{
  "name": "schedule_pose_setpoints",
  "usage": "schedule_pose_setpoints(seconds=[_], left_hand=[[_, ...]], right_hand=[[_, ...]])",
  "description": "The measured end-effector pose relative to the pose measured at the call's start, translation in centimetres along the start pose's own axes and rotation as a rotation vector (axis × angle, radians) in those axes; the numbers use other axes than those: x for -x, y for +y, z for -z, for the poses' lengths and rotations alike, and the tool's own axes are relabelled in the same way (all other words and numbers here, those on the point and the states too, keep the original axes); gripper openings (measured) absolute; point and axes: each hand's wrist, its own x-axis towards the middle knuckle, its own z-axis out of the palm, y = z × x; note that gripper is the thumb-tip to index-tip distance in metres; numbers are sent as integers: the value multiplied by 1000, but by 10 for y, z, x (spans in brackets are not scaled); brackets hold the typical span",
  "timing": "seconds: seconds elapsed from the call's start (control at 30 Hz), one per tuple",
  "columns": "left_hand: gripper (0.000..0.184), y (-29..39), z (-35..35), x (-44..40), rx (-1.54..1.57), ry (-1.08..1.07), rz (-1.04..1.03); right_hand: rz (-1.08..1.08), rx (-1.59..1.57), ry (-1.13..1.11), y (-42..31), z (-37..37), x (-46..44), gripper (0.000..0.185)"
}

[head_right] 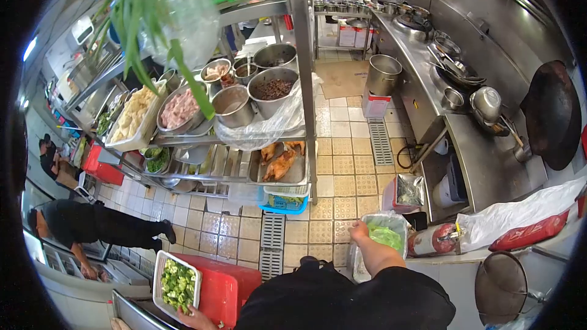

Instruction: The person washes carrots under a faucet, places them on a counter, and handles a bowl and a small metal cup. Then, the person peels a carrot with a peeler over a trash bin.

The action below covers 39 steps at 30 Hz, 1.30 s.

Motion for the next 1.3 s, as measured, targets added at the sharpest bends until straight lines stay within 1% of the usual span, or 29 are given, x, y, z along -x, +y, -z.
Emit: schedule_pose_setpoints(seconds=[0.03, 0.07, 0.1, 0.13, 0.2, 0.23, 0.33, 0.37, 0.4, 0.43, 0.47, 0.5, 0.53, 0.63, 0.67, 0.73, 0.8, 0.83, 0.87, 0.97, 1.03, 1.07, 1.1, 1.13, 1.17, 1.2, 1.23, 1.27, 1.3], left_hand=[[45, 16, 15, -4, 175, -172, -62], [47, 27, 21, -6, 351, -343, -119], [45, 24, 6, 4, 298, -229, -145], [45, 9, -14, 11, 303, -226, -141], [41, -31, -54, 21, 309, -395, -256], [41, -38, -61, 28, 311, -391, -240], [39, -69, -86, 51, 268, -383, -224], [38, -89, -105, 59, 309, -458, -187], [37, -100, -114, 67, 349, -533, -149], [37, -102, -109, 75, 339, -537, -130], [35, -104, -105, 83, 417, -574, -135], [32, -102, -99, 90, 497, -606, -139], [32, -99, -95, 96, 487, -608, -118], [28, -70, -67, 99, 712, -1262, 467], [28, -82, -73, 110, 713, -1259, 489], [27, -115, -104, 157, 453, -1166, 610], [33, -164, -134, 182, 579, -1319, 710], [33, -172, -132, 180, 277, -1406, 60], [33, -175, -129, 188, 247, -1421, 32], [34, -176, -129, 198, 312, -1443, 191], [34, -177, -139, 202, 337, -1430, 187], [34, -178, -144, 205, 355, -1424, 187], [23, -172, -148, 200, 450, -1419, 380], [13, -157, -149, 192, 635, -1348, 699], [8, -138, -141, 180, 808, -1226, 951], [16, -119, -133, 163, 960, -1095, 1114], [26, -93, -122, 143, 1097, -967, 1207], [21, -109, -147, 156, 1033, -1010, 1254], [16, -104, -145, 141, 950, -1166, 1266]], right_hand=[[-7, -3, 4, 25, -2, -5, 23], [-94, -44, 24, 47, -2, -11, 22], [-176, -85, 42, 53, -2, -18, 21], [-256, -141, 10, 39, 15, -4, 21], [-371, -215, -33, 34, 35, 13, 20], [-407, -233, -45, 45, 36, 16, 20], [-502, -265, -69, 33, 63, 52, 22], [-540, -254, -92, 29, 68, 60, 24], [-530, -238, -100, 34, 68, 62, 24], [-574, -282, -116, 41, 70, 68, 25], [-620, -323, -132, 48, 72, 72, 26], [-615, -303, -143, 48, 75, 72, 26], [-642, -281, -151, 48, 78, 73, 26], [-661, -269, -141, 37, 85, 76, 27], [-659, -297, -117, 28, 87, 76, 28], [-617, -270, -147, 15, 90, 71, 31], [-583, -245, -172, 1, 97, 70, 33], [-538, -224, -138, -6, 98, 69, 34], [-491, -207, -105, -14, 99, 64, 35], [-419, -198, -99, -37, 110, 62, 39], [-410, -152, -79, -49, 112, 61, 39], [-344, -97, -88, -54, 115, 65, 39], [-339, -87, -83, -52, 117, 66, 39], [-343, -108, -101, -63, 120, 74, 41], [-346, -37, -133, -77, 121, 80, 44], [-359, -53, -167, -78, 123, 82, 47], [-362, -31, -188, -86, 125, 88, 47], [-367, -12, -205, -95, 128, 96, 47], [-366, 20, -235, -98, 131, 99, 47]])
